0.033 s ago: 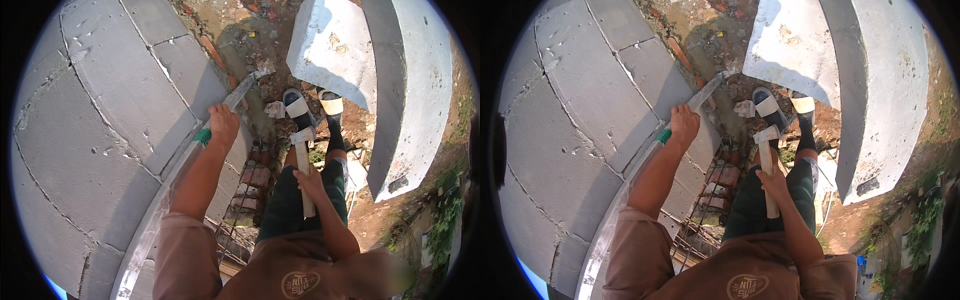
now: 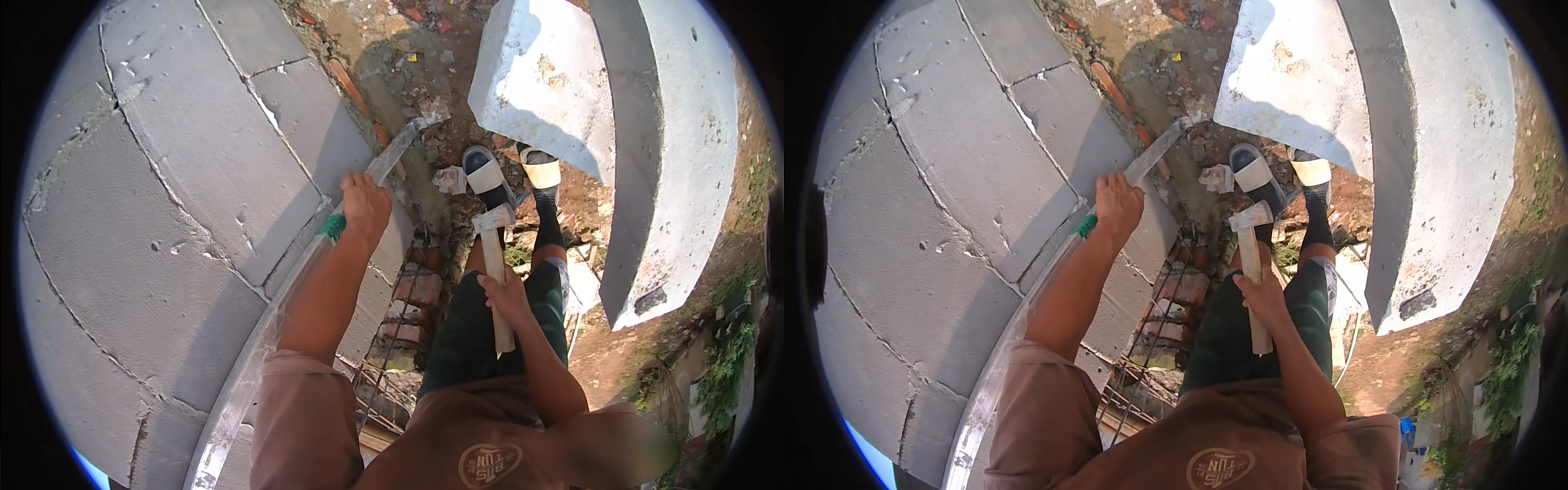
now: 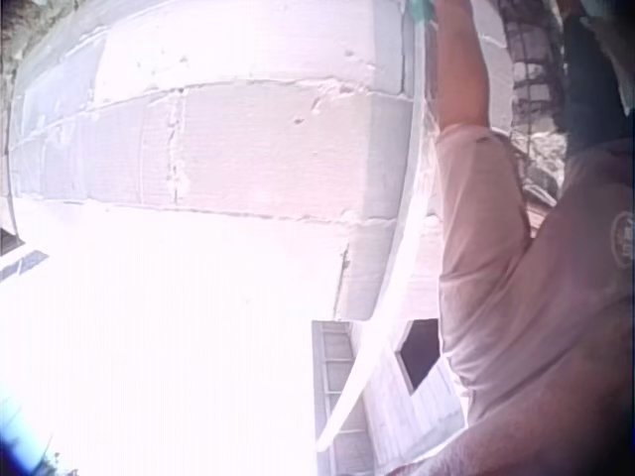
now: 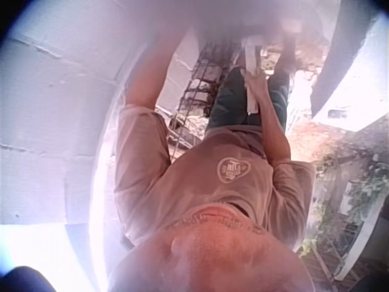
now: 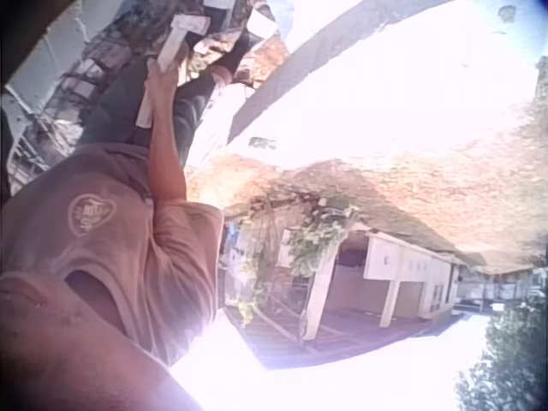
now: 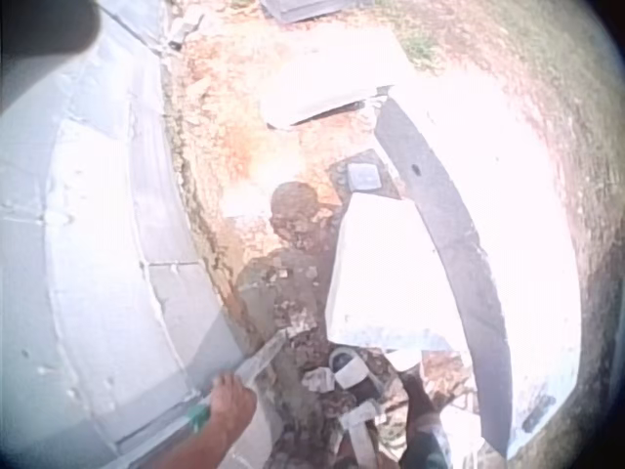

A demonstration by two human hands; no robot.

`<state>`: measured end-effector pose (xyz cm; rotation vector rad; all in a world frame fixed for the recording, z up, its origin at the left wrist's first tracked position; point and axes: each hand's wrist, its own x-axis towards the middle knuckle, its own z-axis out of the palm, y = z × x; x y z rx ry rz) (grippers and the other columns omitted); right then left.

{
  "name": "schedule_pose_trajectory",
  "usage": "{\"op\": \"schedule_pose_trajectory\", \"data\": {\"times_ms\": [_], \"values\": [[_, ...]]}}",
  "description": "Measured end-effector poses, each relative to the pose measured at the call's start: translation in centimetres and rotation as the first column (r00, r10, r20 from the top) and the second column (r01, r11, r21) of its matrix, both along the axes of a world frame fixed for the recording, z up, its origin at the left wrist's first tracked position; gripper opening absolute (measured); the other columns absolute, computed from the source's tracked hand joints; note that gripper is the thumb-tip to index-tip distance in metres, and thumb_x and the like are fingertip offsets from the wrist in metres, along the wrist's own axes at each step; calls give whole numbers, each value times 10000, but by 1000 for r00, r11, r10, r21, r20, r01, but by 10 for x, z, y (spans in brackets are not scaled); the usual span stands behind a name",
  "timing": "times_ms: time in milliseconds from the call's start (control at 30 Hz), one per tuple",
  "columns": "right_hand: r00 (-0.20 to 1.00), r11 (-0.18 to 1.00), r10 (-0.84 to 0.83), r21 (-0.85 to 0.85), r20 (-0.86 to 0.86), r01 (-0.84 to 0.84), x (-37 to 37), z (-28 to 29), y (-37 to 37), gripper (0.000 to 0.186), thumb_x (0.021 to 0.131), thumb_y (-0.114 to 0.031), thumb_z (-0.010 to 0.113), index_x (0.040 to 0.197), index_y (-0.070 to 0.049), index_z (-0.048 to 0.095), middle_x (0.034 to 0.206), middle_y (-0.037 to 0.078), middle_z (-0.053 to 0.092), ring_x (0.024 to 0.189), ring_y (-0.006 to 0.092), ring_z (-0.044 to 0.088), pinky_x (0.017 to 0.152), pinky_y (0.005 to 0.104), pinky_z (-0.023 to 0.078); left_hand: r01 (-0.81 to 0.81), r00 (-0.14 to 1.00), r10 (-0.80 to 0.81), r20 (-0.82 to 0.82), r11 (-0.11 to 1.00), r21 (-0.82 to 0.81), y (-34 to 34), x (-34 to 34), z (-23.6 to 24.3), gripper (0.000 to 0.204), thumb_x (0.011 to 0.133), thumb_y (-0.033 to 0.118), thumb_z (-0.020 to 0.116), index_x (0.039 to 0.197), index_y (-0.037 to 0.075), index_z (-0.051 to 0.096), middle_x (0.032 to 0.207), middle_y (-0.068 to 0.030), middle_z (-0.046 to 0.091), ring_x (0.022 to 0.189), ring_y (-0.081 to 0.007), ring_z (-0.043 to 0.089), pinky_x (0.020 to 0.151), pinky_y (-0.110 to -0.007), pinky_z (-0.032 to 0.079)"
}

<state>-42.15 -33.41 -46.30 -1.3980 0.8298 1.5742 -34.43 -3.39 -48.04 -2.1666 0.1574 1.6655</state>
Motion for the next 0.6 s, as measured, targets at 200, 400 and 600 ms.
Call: {"op": "schedule_pose_trajectory", "data": {"times_ms": [200, 400, 600], "values": [[967, 996, -18, 92, 255, -6, 23, -26, 32, 483, 807, -253, 643, 1170, 26, 488, 782, 104, 593, 573, 153, 591, 531, 306, 496, -21, 1000, 21, 12, 1000, 15, -2, -8, 13, 220, 860, 175, 525, 999, 118, 685, 1097, -107, 552, 1041, -252, 486, 861, -392, 375], [975, 994, 78, 62, 210, -92, 32, -23, 35, 544, 813, -263, 633, 1247, 14, 456, 828, 131, 601, 562, 177, 595, 550, 330, 494, -62, 998, 62, 2, 998, 5, -2, -6, 19, 228, 863, 177, 522, 1002, 94, 682, 1112, -139, 540, 1040, -281, 497, 842, -385, 422], [972, 990, 132, 24, 194, -140, 35, 0, 14, 540, 820, -273, 626, 1270, -27, 454, 797, 109, 618, 555, 172, 598, 579, 332, 498, -113, 989, 108, 104, 992, 49, 1, -16, 23, 246, 873, 215, 532, 992, 56, 677, 1108, -172, 539, 994, -319, 561, 805, -411, 500]]}}
